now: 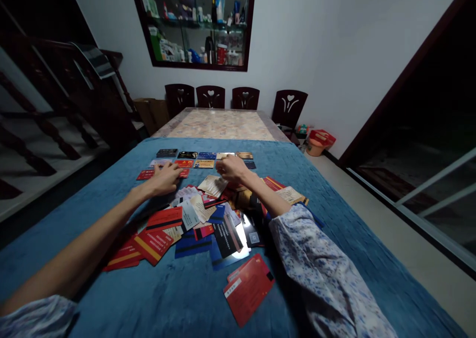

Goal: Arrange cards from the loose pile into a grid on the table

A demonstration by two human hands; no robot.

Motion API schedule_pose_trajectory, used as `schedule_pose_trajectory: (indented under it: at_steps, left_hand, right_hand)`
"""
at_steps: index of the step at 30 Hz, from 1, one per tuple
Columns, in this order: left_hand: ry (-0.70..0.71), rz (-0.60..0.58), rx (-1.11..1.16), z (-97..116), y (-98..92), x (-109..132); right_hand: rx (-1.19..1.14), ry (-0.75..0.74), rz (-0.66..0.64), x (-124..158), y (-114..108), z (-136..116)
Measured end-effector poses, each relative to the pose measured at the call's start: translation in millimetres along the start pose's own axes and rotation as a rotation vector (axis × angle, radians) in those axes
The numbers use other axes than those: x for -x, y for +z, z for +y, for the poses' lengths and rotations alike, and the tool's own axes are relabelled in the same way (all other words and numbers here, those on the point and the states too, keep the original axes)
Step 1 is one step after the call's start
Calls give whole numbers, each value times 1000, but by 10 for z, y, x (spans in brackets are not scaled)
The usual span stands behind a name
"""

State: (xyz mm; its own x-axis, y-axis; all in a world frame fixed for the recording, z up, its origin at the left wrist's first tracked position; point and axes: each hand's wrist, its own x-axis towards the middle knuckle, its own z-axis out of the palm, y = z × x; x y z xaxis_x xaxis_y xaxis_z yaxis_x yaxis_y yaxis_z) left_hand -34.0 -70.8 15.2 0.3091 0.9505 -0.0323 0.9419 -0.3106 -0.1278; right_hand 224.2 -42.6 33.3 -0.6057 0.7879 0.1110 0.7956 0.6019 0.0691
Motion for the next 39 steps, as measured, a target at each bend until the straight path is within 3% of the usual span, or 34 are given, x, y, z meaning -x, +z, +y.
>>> schedule_pose_trajectory:
  at_steps: [11,20,26,33,39]
  left_hand:
    - [104,65,14,423,39,10]
    - [223,72,19,896,-65,66]
    - [273,93,23,1200,-149,37]
    - [339,147,46,1468,-51,-103]
    - [400,158,73,1659,-33,-123]
  right_hand:
    - [-70,73,1,421,160,254]
    - [-96,66,-12,656,254,346]
    - [-156,85,59,772,379,568]
    - [-189,8,148,823,637,881]
    - [-251,-85,134,838,640,915]
